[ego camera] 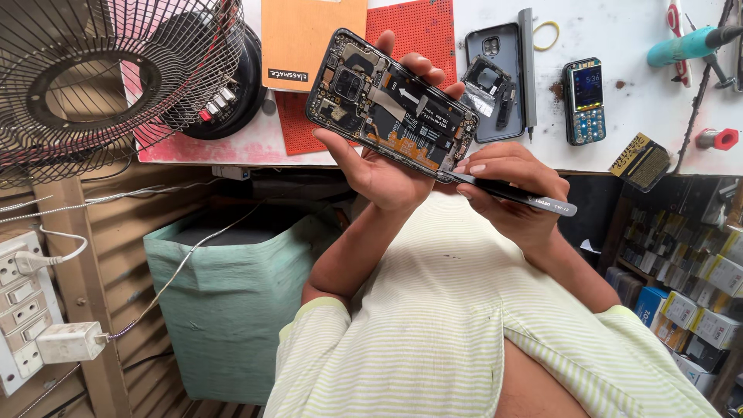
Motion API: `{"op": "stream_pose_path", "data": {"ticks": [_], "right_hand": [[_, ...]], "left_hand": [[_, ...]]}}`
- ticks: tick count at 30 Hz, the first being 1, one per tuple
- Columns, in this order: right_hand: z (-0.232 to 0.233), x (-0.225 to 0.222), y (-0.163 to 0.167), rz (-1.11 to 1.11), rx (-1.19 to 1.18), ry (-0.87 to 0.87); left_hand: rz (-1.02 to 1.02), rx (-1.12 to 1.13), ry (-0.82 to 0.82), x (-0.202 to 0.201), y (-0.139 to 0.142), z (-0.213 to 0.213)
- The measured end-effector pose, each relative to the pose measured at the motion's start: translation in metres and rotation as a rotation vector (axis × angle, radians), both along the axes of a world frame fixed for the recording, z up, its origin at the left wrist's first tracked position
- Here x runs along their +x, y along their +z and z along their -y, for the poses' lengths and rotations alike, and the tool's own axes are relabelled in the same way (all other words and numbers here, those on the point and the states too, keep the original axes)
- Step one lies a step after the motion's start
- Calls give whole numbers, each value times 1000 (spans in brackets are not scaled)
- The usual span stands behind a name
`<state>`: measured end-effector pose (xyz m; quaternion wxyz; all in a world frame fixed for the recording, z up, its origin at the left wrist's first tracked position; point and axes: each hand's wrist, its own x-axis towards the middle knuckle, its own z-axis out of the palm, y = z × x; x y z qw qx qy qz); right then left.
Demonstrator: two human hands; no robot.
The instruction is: The person repairs a smartphone at a workbench. They use a screwdriver to unscrew and pry open the phone's back cover, work on the internal components, lift the midframe with a pry tool, and then hold and press the disassembled phone while checking its parts.
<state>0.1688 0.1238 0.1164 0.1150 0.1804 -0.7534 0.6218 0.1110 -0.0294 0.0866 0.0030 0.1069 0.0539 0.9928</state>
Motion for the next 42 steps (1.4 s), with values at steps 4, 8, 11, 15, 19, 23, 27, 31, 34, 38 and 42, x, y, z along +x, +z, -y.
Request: {"op": "stream_pose_path", "data": {"ticks": [4,8,11,15,19,23,27,31,34,38,42], "right_hand": [[-1,-7,1,-146,115,14],[1,-10,-2,-358,267,-14],[4,-15,-10,-456,220,4],[2,-15,-16,-539,267,22],[6,-23,-22,-654,282,23],[7,-24,-20,-660,328,-2],[4,-16,-15,-317,136,-7],[2,-12,-15,-182,-47,-38],[-1,-10,-13,-154,-43,-23],[2,-10,-10,-115,-56,-12],[1,-13,-6,-102,-26,11]], "left_hand": [[12,-44,28,1,2,-2],[67,7,81,3,6,-5],[96,-3,147,4,7,-6],[125,6,193,3,5,-7],[177,2,224,2,3,-7],[188,7,262,2,2,-10],[197,23,212,4,4,-10],[155,-2,184,3,5,-5],[131,5,169,3,8,-4],[127,3,147,2,10,-4],[102,-24,152,3,10,-5]]}}
